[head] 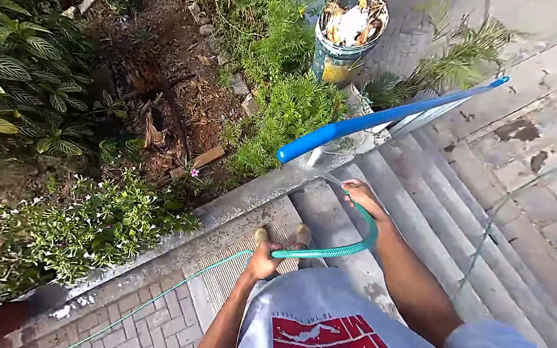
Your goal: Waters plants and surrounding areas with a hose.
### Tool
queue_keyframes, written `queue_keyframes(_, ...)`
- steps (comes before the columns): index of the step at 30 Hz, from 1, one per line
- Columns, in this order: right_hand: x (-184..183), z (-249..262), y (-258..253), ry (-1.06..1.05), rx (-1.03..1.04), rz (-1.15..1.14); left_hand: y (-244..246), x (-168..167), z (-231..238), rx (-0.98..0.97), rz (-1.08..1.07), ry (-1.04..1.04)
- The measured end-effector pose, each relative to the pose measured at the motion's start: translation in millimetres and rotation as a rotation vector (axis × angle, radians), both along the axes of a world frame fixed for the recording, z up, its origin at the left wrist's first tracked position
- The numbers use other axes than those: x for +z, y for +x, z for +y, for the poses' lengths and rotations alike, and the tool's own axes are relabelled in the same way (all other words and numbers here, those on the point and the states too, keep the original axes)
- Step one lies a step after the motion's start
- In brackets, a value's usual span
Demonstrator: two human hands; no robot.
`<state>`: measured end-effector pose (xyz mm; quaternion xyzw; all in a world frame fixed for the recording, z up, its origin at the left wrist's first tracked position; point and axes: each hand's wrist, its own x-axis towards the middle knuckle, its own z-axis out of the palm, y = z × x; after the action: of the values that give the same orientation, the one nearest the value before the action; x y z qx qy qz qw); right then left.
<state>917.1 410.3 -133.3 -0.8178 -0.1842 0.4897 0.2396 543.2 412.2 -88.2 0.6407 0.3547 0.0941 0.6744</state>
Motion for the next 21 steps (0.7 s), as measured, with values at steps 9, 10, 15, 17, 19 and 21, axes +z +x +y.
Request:
queue_keyframes(9, 1.3, 80.8, -109.4, -0.091, 0.368, -0.137, -116.9, -12.0, -36.7, 0.336, 0.039, 0.184)
queue_keyframes(10, 4.6, 89.2, -121.3, -0.089, 0.411, -0.167, -127.1, -17.6, -38.1, 0.345, 0.022, 0.176)
queue_keyframes(15, 28.9, 152.9, -192.0, -0.206, 0.607, -0.249, -183.4, -41.8, -21.3, 0.291, -0.054, 0.090)
queue_keyframes(17, 35.8, 171.7, -223.2, -0.246, 0.649, -0.278, -206.2, -51.8, -9.9, 0.263, -0.092, 0.082)
queue_keyframes(19, 39.9, 185.2, -251.0, -0.273, 0.684, -0.308, -227.0, -57.4, 0.9, 0.241, -0.131, 0.091)
queue_keyframes(21, 44.5, 195.8, -269.2, -0.293, 0.698, -0.351, -243.7, -55.5, 13.4, 0.235, -0.143, 0.088)
